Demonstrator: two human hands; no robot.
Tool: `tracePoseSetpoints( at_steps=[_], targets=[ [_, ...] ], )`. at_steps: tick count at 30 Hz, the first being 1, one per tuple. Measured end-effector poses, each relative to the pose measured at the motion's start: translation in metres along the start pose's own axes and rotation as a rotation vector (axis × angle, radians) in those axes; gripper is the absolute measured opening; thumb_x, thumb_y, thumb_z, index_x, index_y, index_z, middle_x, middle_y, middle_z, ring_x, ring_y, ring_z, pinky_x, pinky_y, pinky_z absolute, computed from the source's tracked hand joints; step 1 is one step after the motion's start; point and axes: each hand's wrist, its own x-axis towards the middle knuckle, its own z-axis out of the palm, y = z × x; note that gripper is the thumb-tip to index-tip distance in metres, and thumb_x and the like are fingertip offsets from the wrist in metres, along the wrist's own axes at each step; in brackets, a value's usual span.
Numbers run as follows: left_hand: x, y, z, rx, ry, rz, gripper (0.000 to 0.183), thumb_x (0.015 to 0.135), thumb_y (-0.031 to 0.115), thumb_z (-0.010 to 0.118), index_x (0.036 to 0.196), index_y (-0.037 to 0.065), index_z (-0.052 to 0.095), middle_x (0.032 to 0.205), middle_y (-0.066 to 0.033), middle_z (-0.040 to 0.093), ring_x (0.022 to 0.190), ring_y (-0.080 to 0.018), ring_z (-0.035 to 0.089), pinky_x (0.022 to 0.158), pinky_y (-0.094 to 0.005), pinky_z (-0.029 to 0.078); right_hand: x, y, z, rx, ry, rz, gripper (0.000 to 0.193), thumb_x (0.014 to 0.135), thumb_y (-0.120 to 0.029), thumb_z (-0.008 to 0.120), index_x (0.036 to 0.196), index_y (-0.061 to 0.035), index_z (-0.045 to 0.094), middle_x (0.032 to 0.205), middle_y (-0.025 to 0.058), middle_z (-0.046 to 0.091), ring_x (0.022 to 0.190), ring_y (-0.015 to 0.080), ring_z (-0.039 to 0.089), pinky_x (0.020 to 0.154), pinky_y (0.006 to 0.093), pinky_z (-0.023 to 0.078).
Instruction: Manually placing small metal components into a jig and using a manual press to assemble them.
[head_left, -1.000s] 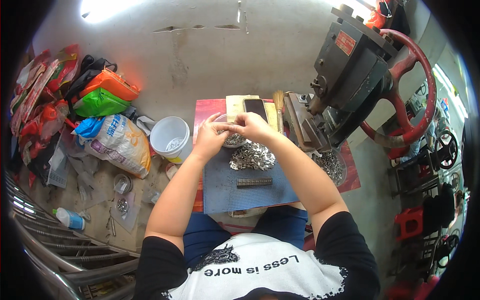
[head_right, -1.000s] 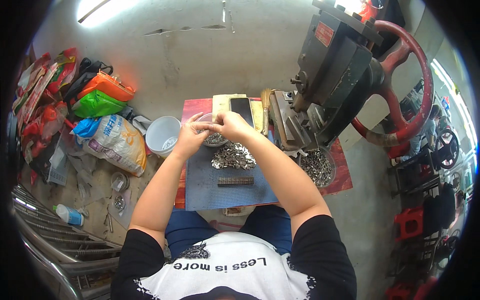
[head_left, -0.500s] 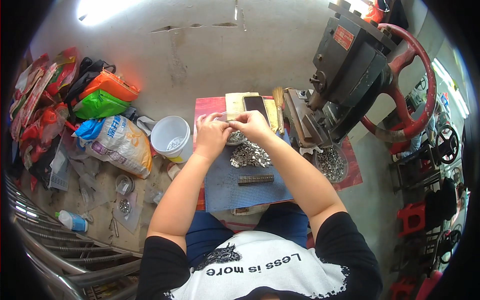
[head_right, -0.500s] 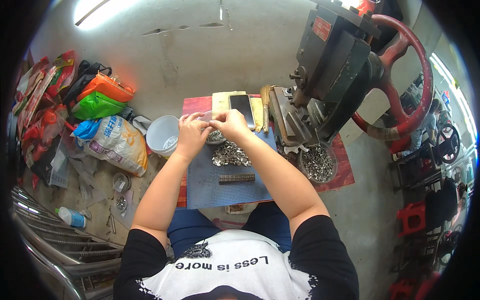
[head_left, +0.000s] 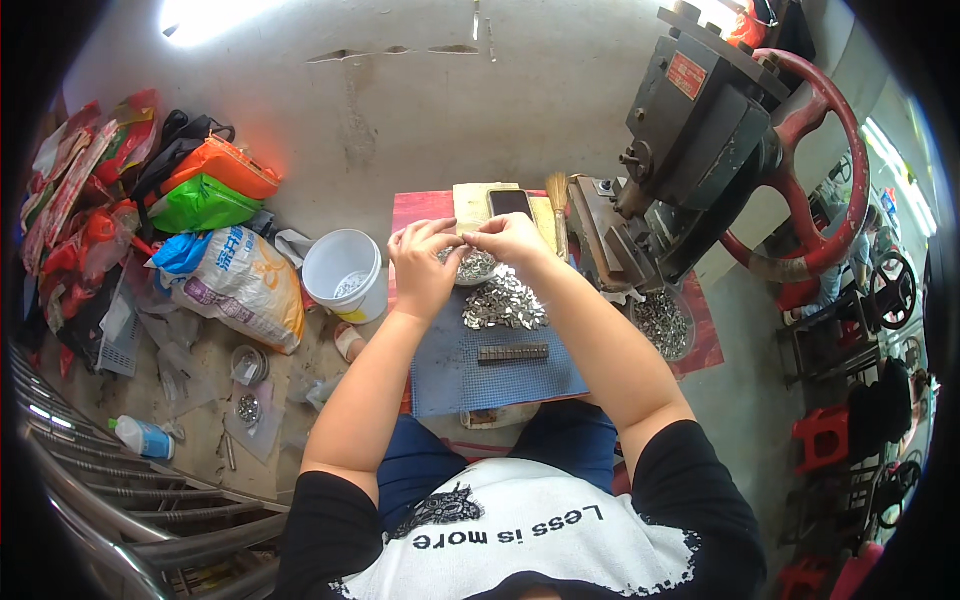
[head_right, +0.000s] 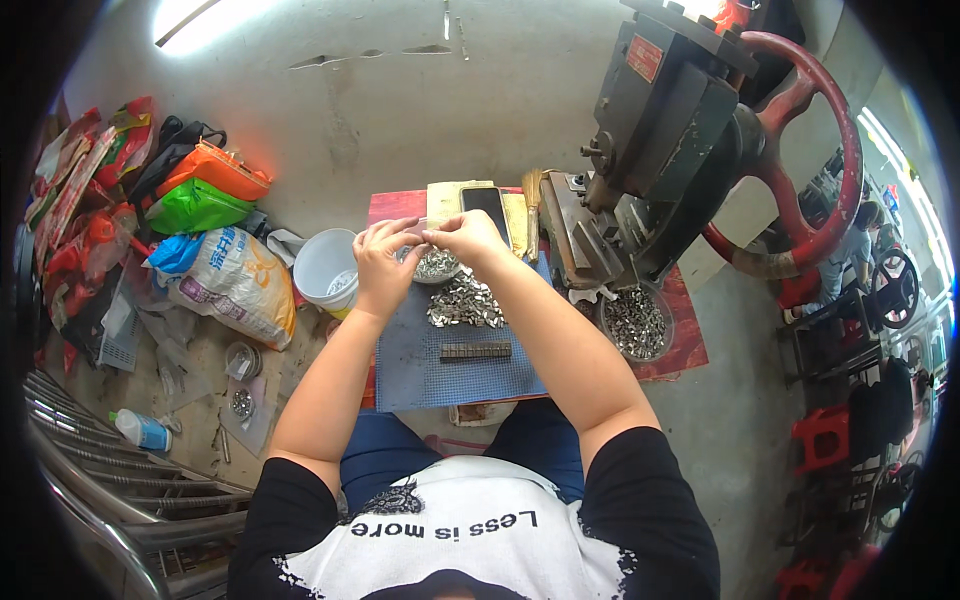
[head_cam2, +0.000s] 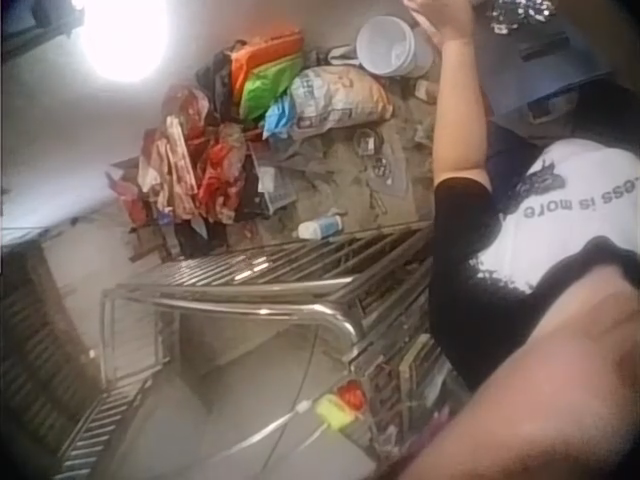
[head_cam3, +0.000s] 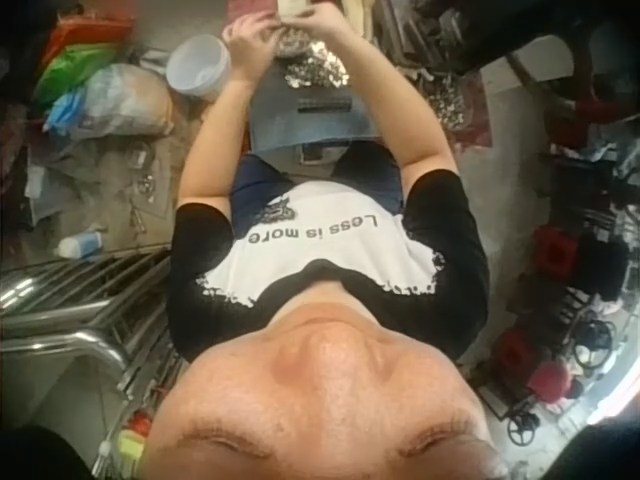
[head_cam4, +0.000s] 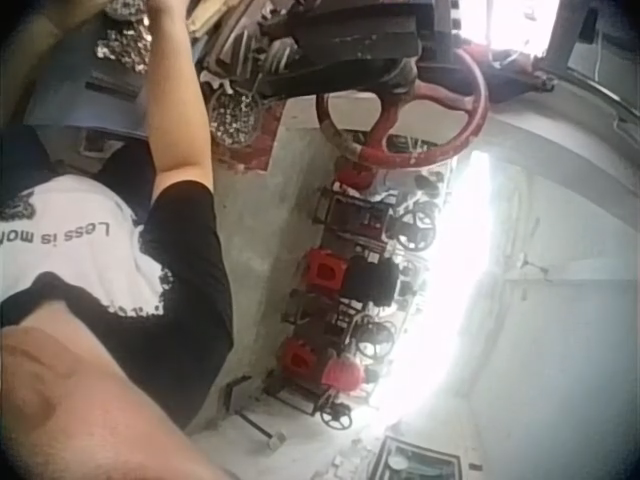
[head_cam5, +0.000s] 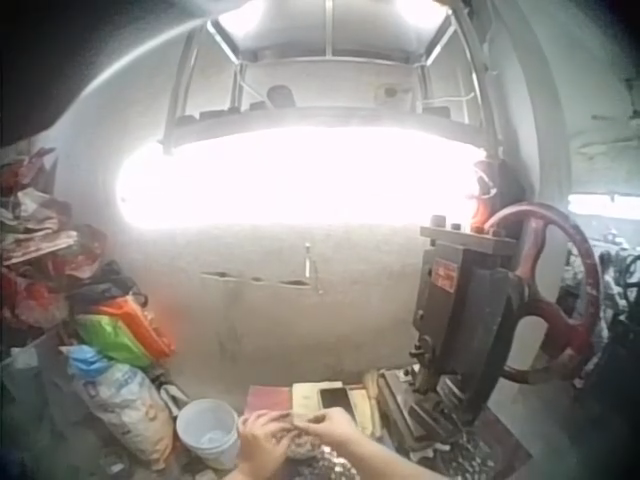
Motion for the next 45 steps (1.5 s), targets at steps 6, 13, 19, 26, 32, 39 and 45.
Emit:
tracePoseSetpoints(
  at_steps=[6, 13, 19, 26, 32, 39, 45],
  targets=[
    [0.003, 0.009, 0.001, -0.03, 0.072, -0.056, 0.013, 0.079, 0.024, 0.078, 0.086, 0.013, 0.077, 0.121, -0.0023, 0.071, 0.122, -0.0242, 0.056, 0.109, -0.0467, 0.03, 0.002, 0.004, -0.007, 0.028, -0.033, 0.043, 0.029, 0.079, -0.026, 0.085, 0.086, -0.0005, 0.073, 0.077, 0.0035, 0.069, 0.063, 0.0093, 0.055, 0.056, 0.0267, 0.043],
    [-0.002, 0.006, 0.009, -0.06, 0.1, -0.007, 0.013, 0.077, 0.024, 0.08, 0.086, 0.015, 0.078, 0.12, -0.0028, 0.071, 0.12, -0.0238, 0.057, 0.108, -0.0466, 0.029, -0.001, 0.001, -0.009, 0.364, -0.078, 0.173, 0.022, 0.081, -0.02, 0.084, 0.085, -0.0032, 0.07, 0.069, 0.0003, 0.063, 0.055, 0.0048, 0.053, 0.044, 0.0197, 0.037],
    [-0.003, 0.003, 0.003, -0.005, 0.141, -0.03, 0.022, 0.07, 0.025, 0.085, 0.081, 0.011, 0.072, 0.12, -0.0046, 0.069, 0.118, -0.0259, 0.059, 0.104, -0.0433, 0.035, -0.008, -0.004, -0.007, -0.018, -0.078, 0.087, 0.022, 0.082, -0.022, 0.082, 0.085, -0.0018, 0.074, 0.076, 0.0035, 0.07, 0.064, 0.0087, 0.057, 0.056, 0.0258, 0.042],
    [-0.047, 0.034, -0.03, -0.477, 0.088, -0.217, 0.02, 0.075, 0.005, 0.078, 0.093, 0.003, 0.071, 0.102, -0.0106, 0.068, 0.089, -0.0283, 0.066, 0.079, -0.0363, 0.052, -0.078, -0.006, 0.0, -0.421, -0.072, 0.003, 0.024, 0.083, -0.022, 0.081, 0.086, 0.0013, 0.075, 0.072, 0.0021, 0.068, 0.066, 0.0068, 0.057, 0.06, 0.0266, 0.046],
    [-0.112, 0.051, -0.037, -0.031, -0.385, -0.287, 0.032, 0.077, 0.027, 0.081, 0.102, 0.009, 0.072, 0.101, -0.0083, 0.064, 0.106, -0.0284, 0.057, 0.093, -0.041, 0.04, -0.107, 0.044, 0.008, -0.376, -0.11, 0.045, 0.026, 0.078, -0.025, 0.082, 0.086, -0.0001, 0.077, 0.07, 0.0097, 0.072, 0.062, 0.0141, 0.066, 0.06, 0.0306, 0.053],
    [-0.122, 0.057, -0.027, 0.004, -0.285, -0.331, 0.026, 0.075, 0.029, 0.083, 0.091, 0.011, 0.074, 0.101, -0.0063, 0.063, 0.106, -0.0259, 0.055, 0.092, -0.0408, 0.038, -0.11, 0.042, 0.013, -0.561, -0.067, -0.085, 0.027, 0.074, -0.026, 0.084, 0.087, -0.0034, 0.08, 0.076, 0.0135, 0.073, 0.069, 0.0215, 0.069, 0.067, 0.0338, 0.055],
    [-0.122, 0.062, -0.024, 0.022, -0.266, -0.379, 0.028, 0.074, 0.027, 0.083, 0.093, 0.01, 0.072, 0.102, -0.0052, 0.062, 0.106, -0.0254, 0.055, 0.093, -0.0408, 0.037, -0.111, 0.04, 0.017, -0.634, -0.083, -0.073, 0.025, 0.073, -0.027, 0.087, 0.087, -0.0072, 0.081, 0.084, 0.0135, 0.067, 0.079, 0.0232, 0.065, 0.072, 0.0348, 0.052]
  ],
)
